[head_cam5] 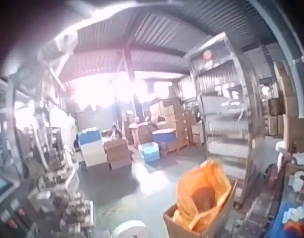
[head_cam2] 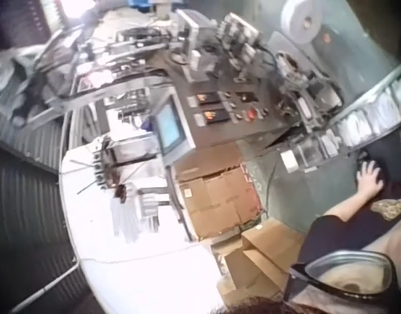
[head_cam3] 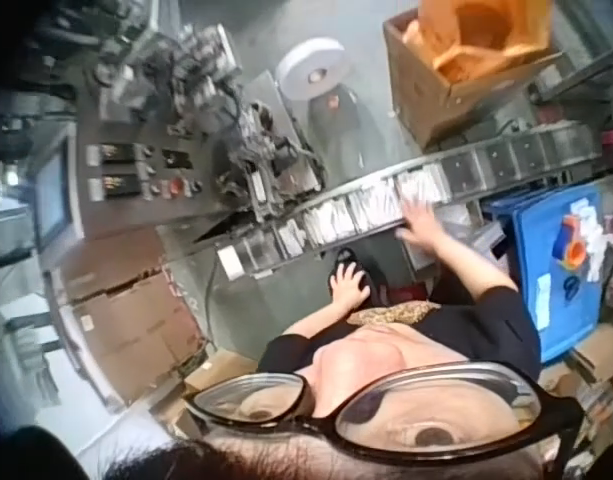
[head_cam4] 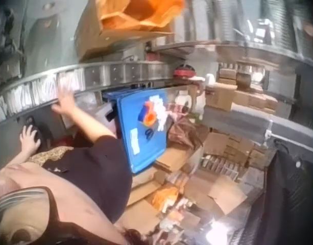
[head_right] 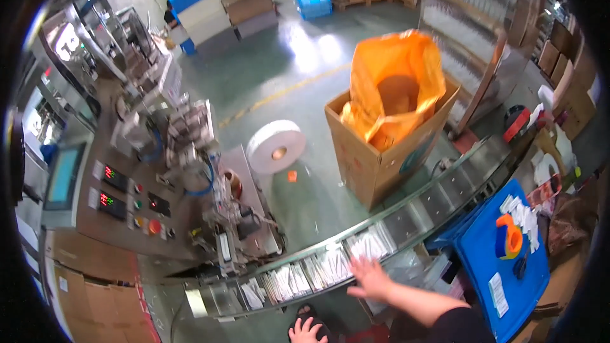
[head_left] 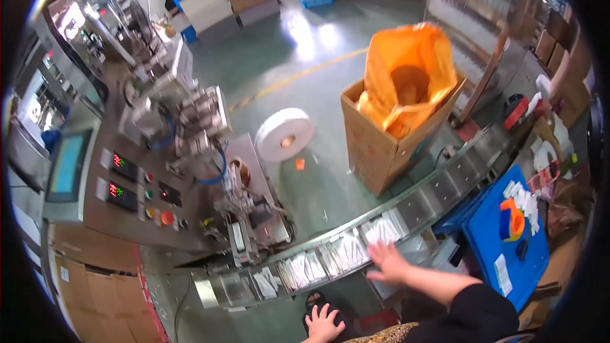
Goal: Operating machinery and organizing components on a factory production floor.
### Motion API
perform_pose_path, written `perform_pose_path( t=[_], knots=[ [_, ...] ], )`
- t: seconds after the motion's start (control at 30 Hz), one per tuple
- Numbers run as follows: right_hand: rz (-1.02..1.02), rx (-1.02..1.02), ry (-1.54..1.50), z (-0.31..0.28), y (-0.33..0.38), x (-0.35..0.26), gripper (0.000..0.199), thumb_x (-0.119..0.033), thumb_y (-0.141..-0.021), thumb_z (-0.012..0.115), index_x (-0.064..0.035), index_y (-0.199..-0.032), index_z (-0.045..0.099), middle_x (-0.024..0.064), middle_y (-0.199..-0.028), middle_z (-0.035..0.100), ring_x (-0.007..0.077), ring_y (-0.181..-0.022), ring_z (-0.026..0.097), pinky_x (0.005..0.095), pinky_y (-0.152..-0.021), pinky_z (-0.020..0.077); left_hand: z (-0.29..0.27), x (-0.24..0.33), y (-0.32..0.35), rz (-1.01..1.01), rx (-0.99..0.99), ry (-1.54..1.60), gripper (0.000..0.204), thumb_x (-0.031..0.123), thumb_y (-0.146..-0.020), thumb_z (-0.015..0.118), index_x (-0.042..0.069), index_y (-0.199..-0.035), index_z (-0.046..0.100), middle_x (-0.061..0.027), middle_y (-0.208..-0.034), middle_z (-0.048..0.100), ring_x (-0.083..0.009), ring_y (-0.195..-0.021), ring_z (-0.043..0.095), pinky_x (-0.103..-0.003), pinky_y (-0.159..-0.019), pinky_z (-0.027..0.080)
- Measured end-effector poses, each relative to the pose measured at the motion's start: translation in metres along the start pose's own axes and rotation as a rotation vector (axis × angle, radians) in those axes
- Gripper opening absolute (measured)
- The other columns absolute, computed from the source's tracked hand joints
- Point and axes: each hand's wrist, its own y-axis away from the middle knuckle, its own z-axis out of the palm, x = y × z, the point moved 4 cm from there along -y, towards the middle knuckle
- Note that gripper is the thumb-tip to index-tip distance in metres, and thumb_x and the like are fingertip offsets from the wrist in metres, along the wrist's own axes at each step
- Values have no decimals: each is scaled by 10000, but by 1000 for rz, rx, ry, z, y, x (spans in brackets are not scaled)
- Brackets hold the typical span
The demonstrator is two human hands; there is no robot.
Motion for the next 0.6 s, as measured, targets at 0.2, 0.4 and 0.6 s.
perform_pose_path(
  t=[0.2,0.4,0.6],
  knots=[
    [-84,-173,-355,-81,118,-106,803,-560,-843,517,-73,-1424,251,188,-1462,260,379,-1349,248,551,-1058,239,-21,18,21,-128,-518,-69,637,477,-813,540,166,-1354,409,-103,-1458,295,-367,-1319,261,-541,-1037,275],
    [99,-129,-1162,-236,118,-105,687,-159,-839,613,-85,-1424,259,105,-1413,370,203,-1291,368,348,-1047,316,1,21,112,-62,-157,725,403,340,-749,602,102,-1073,631,-134,-1146,600,-343,-1106,533,-437,-953,408],
    [-838,499,-1235,-545,86,-271,572,-512,-861,500,-56,-1207,509,98,-1138,525,232,-1008,506,355,-905,400,-234,19,315,-198,1075,1380,230,99,-819,637,64,-1045,620,-25,-1032,616,-129,-947,573,-293,-838,468]
  ],
)
